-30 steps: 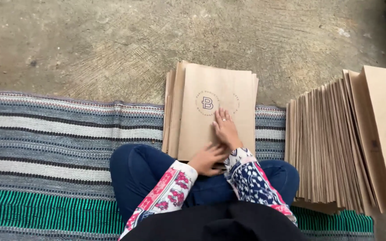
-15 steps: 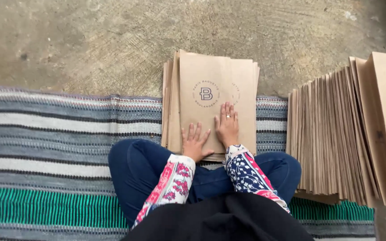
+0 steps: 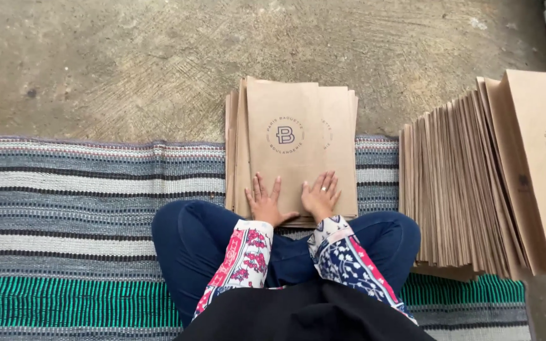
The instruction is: The person sits on a mat and folds brown paper bags by hand. They repeatedly pick up a flat bag, fold the side flaps inward, and press the creases to form a finished bag, then place it on a growing stack.
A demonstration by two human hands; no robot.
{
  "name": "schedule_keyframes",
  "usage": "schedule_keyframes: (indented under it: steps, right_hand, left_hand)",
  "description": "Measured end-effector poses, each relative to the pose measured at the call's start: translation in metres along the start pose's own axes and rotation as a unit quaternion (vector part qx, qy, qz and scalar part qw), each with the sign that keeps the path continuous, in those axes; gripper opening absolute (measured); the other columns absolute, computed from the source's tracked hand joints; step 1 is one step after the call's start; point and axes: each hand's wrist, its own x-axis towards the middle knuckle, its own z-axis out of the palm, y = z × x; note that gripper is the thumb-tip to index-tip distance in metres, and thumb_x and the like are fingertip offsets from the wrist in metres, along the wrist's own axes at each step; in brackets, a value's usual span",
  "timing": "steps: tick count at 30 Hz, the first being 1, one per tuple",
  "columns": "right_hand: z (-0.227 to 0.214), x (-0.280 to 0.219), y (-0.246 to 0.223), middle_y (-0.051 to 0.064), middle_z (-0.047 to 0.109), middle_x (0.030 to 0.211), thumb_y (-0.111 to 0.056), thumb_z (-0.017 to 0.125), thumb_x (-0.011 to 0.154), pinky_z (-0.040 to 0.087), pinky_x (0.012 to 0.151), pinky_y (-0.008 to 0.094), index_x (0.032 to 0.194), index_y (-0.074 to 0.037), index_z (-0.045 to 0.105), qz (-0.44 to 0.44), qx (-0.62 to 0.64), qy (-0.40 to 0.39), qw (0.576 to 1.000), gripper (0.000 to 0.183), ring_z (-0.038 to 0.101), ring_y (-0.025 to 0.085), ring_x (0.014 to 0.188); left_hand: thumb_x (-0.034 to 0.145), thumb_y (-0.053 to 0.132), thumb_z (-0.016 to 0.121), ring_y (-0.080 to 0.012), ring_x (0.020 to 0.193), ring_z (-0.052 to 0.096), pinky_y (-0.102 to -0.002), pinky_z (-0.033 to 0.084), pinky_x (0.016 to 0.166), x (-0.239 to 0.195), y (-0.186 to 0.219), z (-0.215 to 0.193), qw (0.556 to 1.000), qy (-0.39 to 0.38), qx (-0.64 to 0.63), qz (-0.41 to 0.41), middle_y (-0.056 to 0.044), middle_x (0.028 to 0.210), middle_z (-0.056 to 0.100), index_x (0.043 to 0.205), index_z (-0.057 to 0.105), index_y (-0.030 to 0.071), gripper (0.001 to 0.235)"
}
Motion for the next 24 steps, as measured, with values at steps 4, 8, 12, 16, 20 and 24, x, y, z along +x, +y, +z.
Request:
schedule_keyframes:
  steps: [4,8,12,16,20,24]
  right_hand:
    - [0.001,-0.020,-0.005,0.013,-0.027,0.167,-0.074,0.011,0.099,-0.020,0.118,0.065,0.162,-0.012,-0.010,0.042,-0.005,-0.044,0.998,0.091,-0.028,0.042,0.150]
    - [0.021,0.007,0.005,0.009,-0.039,0.161,-0.079,0.015,0.096,-0.026,0.114,0.067,0.159,-0.018,-0.021,0.027,0.023,-0.036,0.999,0.095,-0.037,0.045,0.144]
    - [-0.030,-0.052,-0.014,0.018,0.000,0.171,-0.050,0.024,0.107,0.006,0.121,0.066,0.164,-0.008,0.014,-0.011,0.051,0.058,0.997,0.071,0.002,0.046,0.155]
    - [-0.029,-0.049,-0.002,0.020,0.055,0.129,-0.028,0.039,0.107,0.048,0.099,0.057,0.148,-0.010,0.052,0.024,0.176,0.214,0.961,0.046,0.053,0.044,0.122]
    - [0.010,0.006,0.026,0.016,0.058,0.126,-0.033,0.060,0.091,0.046,0.099,0.054,0.137,-0.011,0.045,0.107,0.180,0.190,0.959,0.053,0.056,0.041,0.120]
    - [0.023,0.031,0.041,0.016,0.051,0.123,-0.035,0.065,0.084,0.042,0.103,0.047,0.122,-0.012,0.047,0.120,0.274,0.144,0.943,0.048,0.051,0.040,0.123]
  left_hand:
    - [0.062,0.089,0.067,-0.0416,0.156,-0.012,-0.066,0.000,0.120,-0.003,0.001,0.005,1.000,-0.008,-0.014,-0.007,-0.028,0.167,-0.013,0.163,0.004,0.035,0.131]
    - [0.058,0.089,0.069,-0.0473,0.155,-0.011,-0.065,0.000,0.121,-0.003,0.001,-0.003,0.999,0.010,-0.035,-0.022,-0.031,0.166,-0.012,0.164,0.004,0.036,0.135]
    - [0.057,0.082,0.078,-0.0503,0.154,-0.001,-0.061,0.008,0.123,-0.011,0.002,-0.025,0.983,0.015,-0.170,-0.059,-0.037,0.163,-0.015,0.165,-0.004,0.025,0.147]
    - [0.085,0.052,0.072,-0.0435,0.138,0.040,-0.059,0.033,0.113,0.010,-0.018,0.027,0.948,0.177,-0.237,-0.119,-0.024,0.160,0.026,0.165,0.010,0.015,0.108]
    - [0.100,0.047,0.052,-0.0379,0.128,0.052,-0.054,0.038,0.108,0.052,-0.051,0.073,0.908,0.215,-0.312,-0.177,-0.016,0.138,0.051,0.153,0.035,0.014,0.065]
    - [0.104,0.056,0.044,-0.0359,0.135,0.050,-0.048,0.039,0.111,0.078,-0.070,0.096,0.849,0.137,-0.471,-0.195,-0.015,0.144,0.052,0.148,0.044,0.017,0.059]
